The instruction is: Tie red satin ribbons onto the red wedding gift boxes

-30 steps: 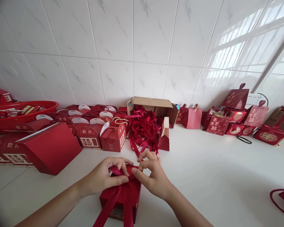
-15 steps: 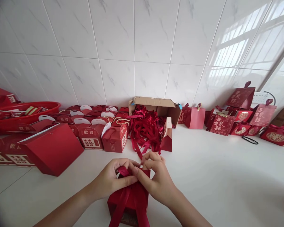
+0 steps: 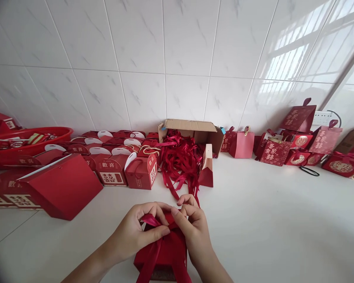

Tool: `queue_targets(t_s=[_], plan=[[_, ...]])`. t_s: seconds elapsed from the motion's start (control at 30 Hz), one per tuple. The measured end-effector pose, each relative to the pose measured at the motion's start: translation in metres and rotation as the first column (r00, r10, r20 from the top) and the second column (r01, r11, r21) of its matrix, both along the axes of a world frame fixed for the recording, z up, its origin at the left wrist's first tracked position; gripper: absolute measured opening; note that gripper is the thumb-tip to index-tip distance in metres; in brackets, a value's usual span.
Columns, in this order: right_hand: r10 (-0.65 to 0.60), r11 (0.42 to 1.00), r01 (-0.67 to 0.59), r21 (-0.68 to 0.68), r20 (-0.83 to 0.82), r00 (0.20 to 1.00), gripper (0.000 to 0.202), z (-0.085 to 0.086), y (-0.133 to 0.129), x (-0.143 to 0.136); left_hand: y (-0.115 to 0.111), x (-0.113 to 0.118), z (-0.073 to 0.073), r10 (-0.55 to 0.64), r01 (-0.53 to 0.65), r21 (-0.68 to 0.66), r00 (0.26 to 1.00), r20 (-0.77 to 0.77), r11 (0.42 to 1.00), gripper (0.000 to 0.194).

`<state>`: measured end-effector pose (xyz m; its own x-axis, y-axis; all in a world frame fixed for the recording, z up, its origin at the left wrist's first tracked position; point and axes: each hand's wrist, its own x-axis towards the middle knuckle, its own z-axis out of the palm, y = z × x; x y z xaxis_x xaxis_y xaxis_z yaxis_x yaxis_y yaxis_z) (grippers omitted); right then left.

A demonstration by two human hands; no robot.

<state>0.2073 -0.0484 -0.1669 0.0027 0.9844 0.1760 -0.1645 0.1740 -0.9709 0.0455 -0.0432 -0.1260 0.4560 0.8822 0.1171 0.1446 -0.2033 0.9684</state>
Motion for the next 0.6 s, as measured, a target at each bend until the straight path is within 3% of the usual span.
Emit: queue_targets(t_s=[0.27,0.47,0.6], plan=[[-0.076,0.994,0.059,-0.097,-0.185,0.980,0.053,-0.009,-0.010,-0.008,-0.008,-0.001,-0.004,0.104,-0.108,-0.042,0.991,-0.084,0.993,0.010],[-0.078,0.995,0.068,-0.067,-0.161,0.984,0.053,-0.009,-0.015,-0.008,-0.016,-0.001,-0.007,0.110,-0.114,-0.046,0.991,-0.069,0.992,0.009],[0.008,0.999,-0.011,-0.039,-0.072,0.997,0.052,0.002,-0.014,-0.002,-0.016,-0.007,-0.008,0.092,-0.091,0.030,0.996,-0.015,0.995,0.025]])
